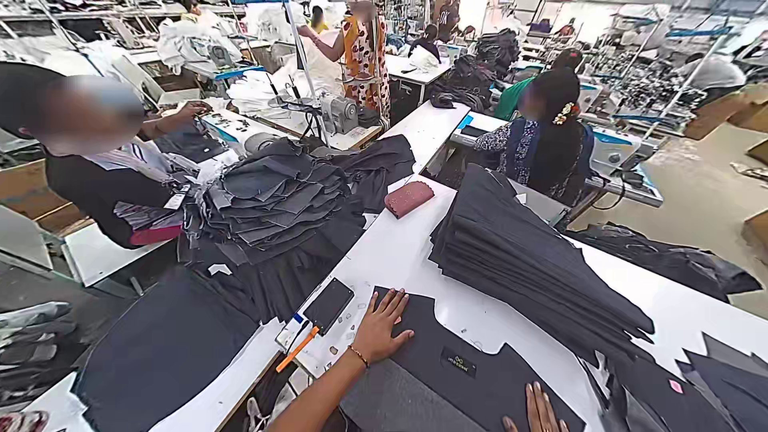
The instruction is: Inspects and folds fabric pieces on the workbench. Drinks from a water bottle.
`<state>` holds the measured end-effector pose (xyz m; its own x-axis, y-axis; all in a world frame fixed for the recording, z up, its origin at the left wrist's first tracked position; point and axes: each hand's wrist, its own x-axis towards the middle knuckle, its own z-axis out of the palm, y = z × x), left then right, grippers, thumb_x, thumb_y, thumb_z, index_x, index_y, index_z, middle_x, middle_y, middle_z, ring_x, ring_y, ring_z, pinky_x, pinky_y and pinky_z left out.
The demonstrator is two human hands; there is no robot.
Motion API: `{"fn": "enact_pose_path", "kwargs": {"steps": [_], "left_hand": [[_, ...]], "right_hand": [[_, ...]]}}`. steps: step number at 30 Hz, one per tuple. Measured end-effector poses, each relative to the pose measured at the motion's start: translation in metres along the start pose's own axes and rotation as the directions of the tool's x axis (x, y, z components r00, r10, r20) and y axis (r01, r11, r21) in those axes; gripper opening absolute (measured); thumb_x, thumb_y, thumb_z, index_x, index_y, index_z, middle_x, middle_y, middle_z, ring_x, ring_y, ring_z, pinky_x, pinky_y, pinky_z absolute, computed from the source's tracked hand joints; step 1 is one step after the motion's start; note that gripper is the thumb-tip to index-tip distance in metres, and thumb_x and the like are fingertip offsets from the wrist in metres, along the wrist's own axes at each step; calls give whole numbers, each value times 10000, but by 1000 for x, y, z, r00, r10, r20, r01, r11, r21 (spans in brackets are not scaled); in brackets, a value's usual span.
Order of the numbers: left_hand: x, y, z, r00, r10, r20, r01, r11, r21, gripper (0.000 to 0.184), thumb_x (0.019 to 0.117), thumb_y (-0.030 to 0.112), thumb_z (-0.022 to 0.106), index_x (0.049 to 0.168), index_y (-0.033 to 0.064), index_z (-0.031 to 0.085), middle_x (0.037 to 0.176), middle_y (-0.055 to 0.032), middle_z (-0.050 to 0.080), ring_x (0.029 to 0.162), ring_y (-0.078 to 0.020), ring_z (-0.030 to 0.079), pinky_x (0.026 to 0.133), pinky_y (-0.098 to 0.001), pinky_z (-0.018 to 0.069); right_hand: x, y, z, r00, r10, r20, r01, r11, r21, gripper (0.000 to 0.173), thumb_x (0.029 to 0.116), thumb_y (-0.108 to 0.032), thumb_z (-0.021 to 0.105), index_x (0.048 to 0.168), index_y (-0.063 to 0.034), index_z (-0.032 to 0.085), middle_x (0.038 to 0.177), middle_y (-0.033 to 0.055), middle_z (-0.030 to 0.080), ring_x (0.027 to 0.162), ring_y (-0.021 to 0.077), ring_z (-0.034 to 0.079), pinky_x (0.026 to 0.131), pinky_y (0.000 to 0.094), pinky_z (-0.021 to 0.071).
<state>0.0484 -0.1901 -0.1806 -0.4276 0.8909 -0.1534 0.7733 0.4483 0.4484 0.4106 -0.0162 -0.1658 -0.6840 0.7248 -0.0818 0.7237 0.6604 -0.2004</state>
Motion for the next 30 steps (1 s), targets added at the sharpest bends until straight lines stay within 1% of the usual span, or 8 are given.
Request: {"fn": "enact_pose_path", "kwargs": {"steps": [9,15,18,20,23,25,27,30], "left_hand": [[-3,-12,-1,976,-176,-125,176,984,-9,756,1055,581,301,1636,103,231,1709,-65,193,1585,-250,133,1254,-589,30],[0,26,-69,945,-301,129,301,953,20,525,1031,388,572,1360,-22,575,1372,-276,584,1332,-433,521,1117,-635,338],[-23,85,-88,967,-71,246,111,982,-152,425,1021,346,615,1226,-26,638,1195,-279,663,1162,-440,631,998,-628,470],[-58,141,-90,964,158,215,-61,915,-400,396,1023,296,623,1166,-73,627,1060,-280,670,1007,-402,663,930,-570,501],[-106,203,-102,921,374,109,-174,647,-743,252,1043,185,560,1138,-47,580,857,-110,640,747,-159,632,751,-353,536],[-126,215,-117,896,431,-109,-303,415,-858,318,1014,135,587,1253,-71,546,958,-58,706,851,-81,683,812,-299,573],[-131,215,-121,793,526,-307,-502,280,-818,646,904,187,732,1413,-70,429,1317,-111,642,1210,-155,627,1000,-347,536],[-134,235,-99,569,783,-254,-632,218,-744,942,741,320,903,1501,0,446,1540,-147,475,1414,-198,473,1190,-427,392]], "right_hand": [[-20,34,-5,952,253,-173,-243,967,75,934,984,-624,447,1554,101,302,1619,294,301,1500,456,316,1215,616,220],[-20,-1,-42,872,474,-119,-441,869,225,914,961,-507,647,1489,175,345,1558,396,315,1479,508,312,1215,580,255],[-53,-84,-58,955,264,-137,-153,832,534,1000,855,-471,774,1532,107,319,1537,331,397,1396,437,460,1153,524,398],[-83,-148,-54,991,123,-53,-33,611,791,1068,799,-383,859,1564,65,263,1490,293,461,1232,345,624,999,445,558],[-108,-193,-70,936,263,-235,103,433,896,447,866,-134,744,1222,106,617,1080,161,729,994,117,709,927,294,565],[-119,-175,-108,875,407,-262,142,301,943,258,956,-2,588,1179,108,655,1058,113,733,981,50,686,932,237,551],[-141,-150,-149,856,478,-198,105,214,971,179,1027,-64,542,1040,28,695,888,40,748,816,42,708,795,233,595],[-189,-124,-199,963,96,-252,211,315,925,216,999,-81,543,924,-124,742,820,-104,733,766,-38,676,735,180,576]]}}
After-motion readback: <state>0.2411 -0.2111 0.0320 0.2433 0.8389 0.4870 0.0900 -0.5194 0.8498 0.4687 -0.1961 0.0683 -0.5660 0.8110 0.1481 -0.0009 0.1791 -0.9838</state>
